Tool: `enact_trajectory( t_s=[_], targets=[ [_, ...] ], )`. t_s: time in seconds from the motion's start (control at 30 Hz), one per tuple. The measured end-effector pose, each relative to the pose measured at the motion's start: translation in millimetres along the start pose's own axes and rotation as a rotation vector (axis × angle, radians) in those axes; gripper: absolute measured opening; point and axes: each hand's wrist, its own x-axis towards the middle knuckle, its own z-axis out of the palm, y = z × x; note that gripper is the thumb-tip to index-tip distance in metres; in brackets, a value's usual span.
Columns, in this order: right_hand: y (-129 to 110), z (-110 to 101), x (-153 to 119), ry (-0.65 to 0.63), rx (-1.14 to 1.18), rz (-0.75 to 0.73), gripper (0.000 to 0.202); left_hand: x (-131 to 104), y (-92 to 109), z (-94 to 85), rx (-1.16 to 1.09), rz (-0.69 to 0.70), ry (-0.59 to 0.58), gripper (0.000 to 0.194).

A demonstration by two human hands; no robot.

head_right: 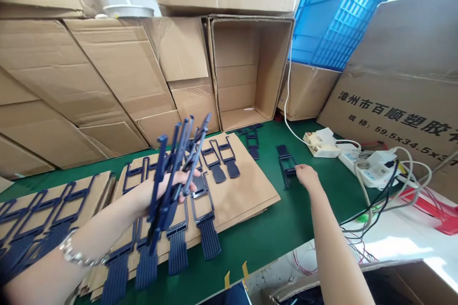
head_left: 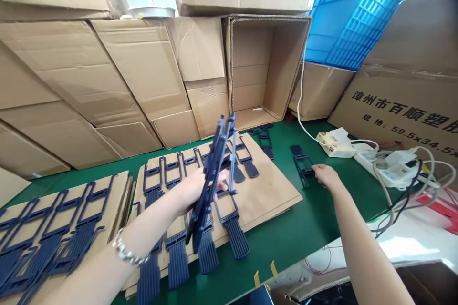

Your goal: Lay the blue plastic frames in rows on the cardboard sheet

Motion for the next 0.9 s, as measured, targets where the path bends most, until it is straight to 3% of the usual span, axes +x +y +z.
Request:
enact_trajectory(
  t_s=[0.1, 0.23, 0.3, 0.37, 0.43, 0.6, 0.73, 0.8, 0.9],
  targets=[
    [-0.7, -1.9, 0.9, 0.053, 0.014, -0.019, 0.024, 36.7, 15.3, 15.7, 0.104, 0.017, -0.167, 0.037],
    [-19.6, -11.8, -22.8, 0.104, 0.123, -0.141, 0.052, 70.9, 21.7, 49.4, 0.27, 0.013, -0.433, 0.021],
    [-30.6, -16.8, -43.7, -0.082, 0.316, -0.176, 0.072, 79.1, 24.4, 68.0, 0.382, 0.007, -0.541, 0.013],
    [-37.6, -19.3, -65.6, -0.365, 0.678, -0.172, 0.079, 81.5, 27.2, 84.4, 0.496, 0.022, -0.622, 0.008],
    [-38.4, -18.4, -83.0, -0.492, 0.989, -0.123, 0.065, 79.8, 28.5, 95.8, 0.578, 0.042, -0.685, 0.008],
    [-17.5, -11.9, -90.7, -0.434, 1.327, 0.095, 0.031, 74.4, 24.2, 95.8, 0.546, -0.016, -0.817, 0.004],
    [8.9, -7.1, -76.9, -0.462, 1.494, 0.073, 0.019, 89.5, 33.0, 85.9, 0.42, -0.024, -0.754, 0.007],
    [19.8, -1.1, -71.4, -0.481, 1.548, 0.057, 0.025, 110.9, 46.1, 89.2, 0.364, 0.003, -0.637, 0.009],
    [28.6, 10.4, -67.0, -0.577, 1.523, 0.088, 0.026, 159.4, 70.3, 108.8, 0.285, 0.068, -0.417, 0.021]
  ],
)
